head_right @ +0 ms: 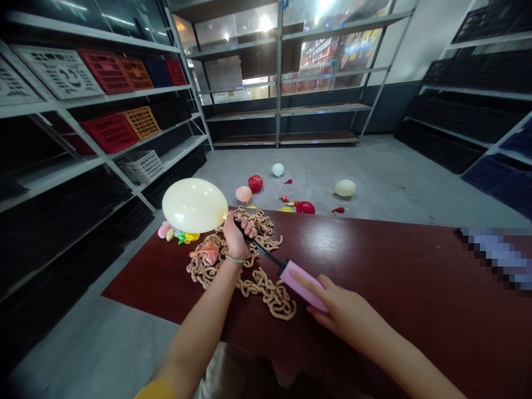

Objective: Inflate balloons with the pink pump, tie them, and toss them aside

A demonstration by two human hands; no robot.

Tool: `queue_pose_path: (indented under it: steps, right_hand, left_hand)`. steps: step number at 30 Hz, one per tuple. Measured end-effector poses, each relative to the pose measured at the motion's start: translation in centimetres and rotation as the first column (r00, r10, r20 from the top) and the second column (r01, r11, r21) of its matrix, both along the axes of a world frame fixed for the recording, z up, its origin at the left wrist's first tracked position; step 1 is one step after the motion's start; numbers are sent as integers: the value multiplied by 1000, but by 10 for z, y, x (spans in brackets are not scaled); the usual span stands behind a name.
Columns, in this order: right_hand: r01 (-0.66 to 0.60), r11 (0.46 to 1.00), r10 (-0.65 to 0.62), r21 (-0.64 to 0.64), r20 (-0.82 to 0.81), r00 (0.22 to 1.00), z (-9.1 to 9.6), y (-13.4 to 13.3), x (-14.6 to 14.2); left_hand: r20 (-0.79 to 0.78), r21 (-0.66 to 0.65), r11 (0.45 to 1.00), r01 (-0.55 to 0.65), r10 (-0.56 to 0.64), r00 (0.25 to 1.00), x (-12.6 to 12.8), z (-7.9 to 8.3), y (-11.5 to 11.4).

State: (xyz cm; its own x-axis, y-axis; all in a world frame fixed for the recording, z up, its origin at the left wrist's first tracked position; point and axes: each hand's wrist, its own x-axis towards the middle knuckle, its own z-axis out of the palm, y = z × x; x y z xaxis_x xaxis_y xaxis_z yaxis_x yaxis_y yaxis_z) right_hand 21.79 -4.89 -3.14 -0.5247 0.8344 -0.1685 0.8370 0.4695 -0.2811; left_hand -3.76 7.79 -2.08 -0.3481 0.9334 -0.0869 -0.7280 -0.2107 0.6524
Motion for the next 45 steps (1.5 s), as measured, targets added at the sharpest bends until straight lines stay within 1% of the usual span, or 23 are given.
queue_pose_path:
  steps: [2, 4, 7, 10, 13, 16, 20, 24, 26, 28, 31, 35, 38, 42, 43, 45]
  right_hand:
    - [-14, 999, 12, 47, 41, 999, 1, 4, 5]
    - [-42, 990, 32, 132, 82, 996, 2, 11, -2]
    - [-70, 974, 50, 214, 96, 994, 5, 23, -27]
    - [-40, 969, 23, 242, 70, 997, 8, 35, -57]
    - [-29, 970, 24, 242, 26, 999, 7, 43, -73]
    - [-33, 972, 38, 231, -18, 999, -2, 41, -70]
    - [-31, 971, 51, 235, -82, 995, -13, 28, -48]
    - [-61, 964, 80, 258, -63, 995, -17, 15, -22]
    - [-72, 959, 86, 275, -36, 996, -17, 12, -17]
    - [-76, 951, 80, 299, 0, 997, -16, 13, -18]
    - [-71, 939, 57, 336, 51, 997, -12, 18, -32]
    - [-33, 930, 7, 365, 74, 997, -6, 28, -56]
    - [-4, 933, -21, 361, 65, 998, -1, 32, -68]
    - [8, 919, -23, 395, 32, 999, 4, 31, -69]
    - [6, 910, -19, 414, 28, 999, 4, 31, -66]
    - [3, 890, -16, 456, 25, 1000, 4, 30, -57]
  left_hand:
    - [15, -4, 1000, -6, 6, 1000, 1, 0, -1]
    - [11, -9, 1000, -11, 11, 1000, 5, 0, -3]
    - [-15, -22, 1000, 1, -1, 1000, 11, 0, -6]
    - [-31, -21, 999, 34, -35, 999, 14, 2, -8]
    - [-44, -15, 1000, 18, -18, 999, 13, 4, -10]
    - [-81, -4, 1000, 2, -2, 997, 16, 4, -11]
    - [-98, 6, 1000, 31, -30, 995, 19, 2, -10]
    - [-59, 28, 999, -26, 28, 998, 10, 3, -7]
    - [-57, 30, 998, -55, 57, 997, 6, 3, -6]
    - [-57, 32, 997, -69, 71, 996, 4, 2, -7]
    - [-74, 17, 997, -76, 77, 994, 9, 1, -10]
    - [-113, -1, 1000, -21, 21, 993, 19, 0, -14]
    - [-117, 37, 999, -12, 17, 993, 20, 2, -16]
    - [-153, 78, 997, -28, 40, 987, 12, 8, -16]
    - [-173, 77, 996, -47, 59, 983, 8, 10, -14]
    - [-188, 65, 990, -126, 136, 973, -4, 13, -10]
